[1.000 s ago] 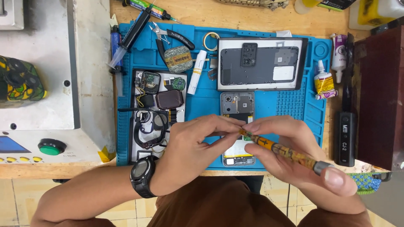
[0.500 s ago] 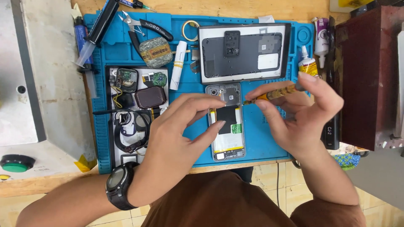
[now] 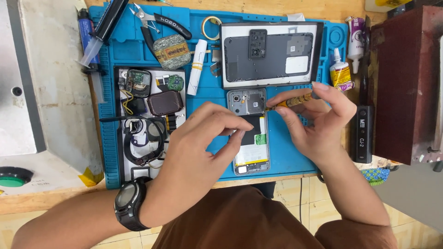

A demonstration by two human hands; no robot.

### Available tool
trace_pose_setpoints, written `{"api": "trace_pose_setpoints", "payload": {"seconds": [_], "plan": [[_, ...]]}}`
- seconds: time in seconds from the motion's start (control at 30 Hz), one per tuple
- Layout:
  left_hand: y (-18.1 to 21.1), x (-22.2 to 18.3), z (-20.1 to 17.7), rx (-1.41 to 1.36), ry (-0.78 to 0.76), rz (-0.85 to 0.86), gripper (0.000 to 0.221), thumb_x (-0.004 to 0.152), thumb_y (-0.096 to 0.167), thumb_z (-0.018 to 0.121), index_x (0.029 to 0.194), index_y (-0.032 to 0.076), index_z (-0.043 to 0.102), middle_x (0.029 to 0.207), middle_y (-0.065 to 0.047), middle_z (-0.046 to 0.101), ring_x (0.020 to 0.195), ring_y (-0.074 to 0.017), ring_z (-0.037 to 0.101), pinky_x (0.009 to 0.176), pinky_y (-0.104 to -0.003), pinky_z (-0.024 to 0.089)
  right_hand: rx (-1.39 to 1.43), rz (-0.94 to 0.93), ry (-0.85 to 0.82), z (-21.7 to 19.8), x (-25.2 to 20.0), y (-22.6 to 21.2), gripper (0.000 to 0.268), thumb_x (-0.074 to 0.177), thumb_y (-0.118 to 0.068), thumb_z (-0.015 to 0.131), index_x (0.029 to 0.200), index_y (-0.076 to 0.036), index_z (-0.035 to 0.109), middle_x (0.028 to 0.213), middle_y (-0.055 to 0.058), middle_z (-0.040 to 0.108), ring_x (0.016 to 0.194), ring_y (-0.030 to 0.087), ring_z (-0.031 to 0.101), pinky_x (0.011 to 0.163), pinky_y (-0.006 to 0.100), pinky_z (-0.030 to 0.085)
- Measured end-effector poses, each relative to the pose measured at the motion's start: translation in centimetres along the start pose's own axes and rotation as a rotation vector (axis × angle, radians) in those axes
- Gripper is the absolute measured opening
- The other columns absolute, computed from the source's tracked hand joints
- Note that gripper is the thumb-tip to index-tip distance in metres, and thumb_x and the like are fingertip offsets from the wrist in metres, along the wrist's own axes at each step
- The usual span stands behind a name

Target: Using a precision screwdriver to fasten internal components into a disassembled smartphone on a repair bench.

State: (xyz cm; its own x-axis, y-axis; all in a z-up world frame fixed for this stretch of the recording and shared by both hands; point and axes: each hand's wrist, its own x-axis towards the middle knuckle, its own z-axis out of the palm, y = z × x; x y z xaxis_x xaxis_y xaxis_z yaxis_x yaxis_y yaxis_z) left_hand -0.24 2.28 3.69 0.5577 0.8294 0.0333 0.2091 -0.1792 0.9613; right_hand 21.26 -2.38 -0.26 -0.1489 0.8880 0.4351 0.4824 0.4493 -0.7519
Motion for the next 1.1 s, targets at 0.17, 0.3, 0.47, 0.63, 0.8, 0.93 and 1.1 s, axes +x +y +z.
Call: {"api": "trace_pose_setpoints", "payload": {"seconds": [0.17, 0.3, 0.47, 0.63, 0.8, 0.93, 1.1], "plan": [[-0.1, 0.0, 0.0, 0.002, -0.017, 0.0, 0.013, 0.087, 0.002, 0.057, 0.095, 0.01, 0.063, 0.09, -0.003, 0.056, 0.08, -0.0129, 0.06, 0.052, -0.022, 0.048, 0.011, -0.044, -0.023, -0.1, -0.2, 0.7, 0.058, 0.093, 0.01, 0.055, 0.132, -0.013, 0.019, 0.101, 0.028, 0.049, 0.085, 0.038, 0.068, 0.064, 0.035, 0.063], [-0.2, 0.1, 0.1, 0.002, 0.013, 0.03, 0.013, 0.087, 0.001, 0.057, 0.095, 0.009, 0.063, 0.089, -0.003, 0.056, 0.079, -0.0133, 0.059, 0.068, -0.023, 0.048, 0.021, -0.074, -0.075, -0.5, -0.6, 0.9, 0.065, 0.091, 0.005, 0.062, 0.138, -0.016, 0.023, 0.1, 0.028, 0.058, 0.094, 0.036, 0.068, 0.071, 0.035, 0.062], [-0.3, 0.2, 0.1, -0.018, 0.022, 0.036, 0.014, 0.087, -0.001, 0.057, 0.095, 0.009, 0.062, 0.086, -0.003, 0.056, 0.077, -0.0137, 0.058, 0.069, -0.024, 0.047, -0.031, -0.105, -0.13, -0.9, -0.7, 0.7, 0.057, 0.099, 0.005, 0.05, 0.143, -0.019, 0.025, 0.111, 0.026, 0.058, 0.104, 0.036, 0.065, 0.09, 0.04, 0.058], [-0.3, 0.2, 0.0, -0.019, 0.023, 0.026, 0.014, 0.087, -0.001, 0.058, 0.094, 0.009, 0.063, 0.085, -0.003, 0.055, 0.075, -0.0138, 0.057, 0.067, -0.024, 0.046, -0.185, -0.194, -0.027, -1.1, -1.1, 1.5, 0.06, 0.09, 0.004, 0.07, 0.133, -0.014, 0.033, 0.095, 0.024, 0.061, 0.085, 0.033, 0.065, 0.075, 0.037, 0.052], [-0.2, 0.2, -0.1, -0.019, -0.018, -0.018, 0.014, 0.087, 0.001, 0.056, 0.095, 0.01, 0.062, 0.089, -0.003, 0.055, 0.069, -0.0134, 0.059, 0.064, -0.022, 0.054, -0.22, -0.229, -0.054, -0.9, 0.0, 0.5, 0.052, 0.098, 0.003, 0.056, 0.138, -0.017, 0.028, 0.109, 0.025, 0.059, 0.1, 0.036, 0.062, 0.089, 0.044, 0.049], [-1.6, -0.3, 0.3, 0.473, -0.046, 0.219, 0.007, 0.093, 0.013, 0.057, 0.099, 0.008, 0.057, 0.086, -0.006, 0.048, 0.078, -0.0228, 0.054, 0.058, -0.034, 0.043, -0.406, -0.177, 0.022, -1.4, -1.4, 1.4, 0.067, 0.091, -0.011, 0.079, 0.138, -0.015, 0.033, 0.09, 0.01, 0.059, 0.081, 0.023, 0.052, 0.082, 0.037, 0.038], [-3.1, -0.7, 1.3, 0.972, -0.124, 0.356, 0.035, 0.091, 0.031, 0.063, 0.12, 0.011, 0.059, 0.075, -0.004, 0.043, 0.067, -0.0199, 0.047, 0.044, -0.03, 0.039, -0.289, -0.151, -0.007, -1.1, -1.1, 1.0, 0.057, 0.096, 0.003, 0.066, 0.138, -0.018, 0.033, 0.092, 0.014, 0.065, 0.086, 0.027, 0.067, 0.088, 0.037, 0.039]]}}
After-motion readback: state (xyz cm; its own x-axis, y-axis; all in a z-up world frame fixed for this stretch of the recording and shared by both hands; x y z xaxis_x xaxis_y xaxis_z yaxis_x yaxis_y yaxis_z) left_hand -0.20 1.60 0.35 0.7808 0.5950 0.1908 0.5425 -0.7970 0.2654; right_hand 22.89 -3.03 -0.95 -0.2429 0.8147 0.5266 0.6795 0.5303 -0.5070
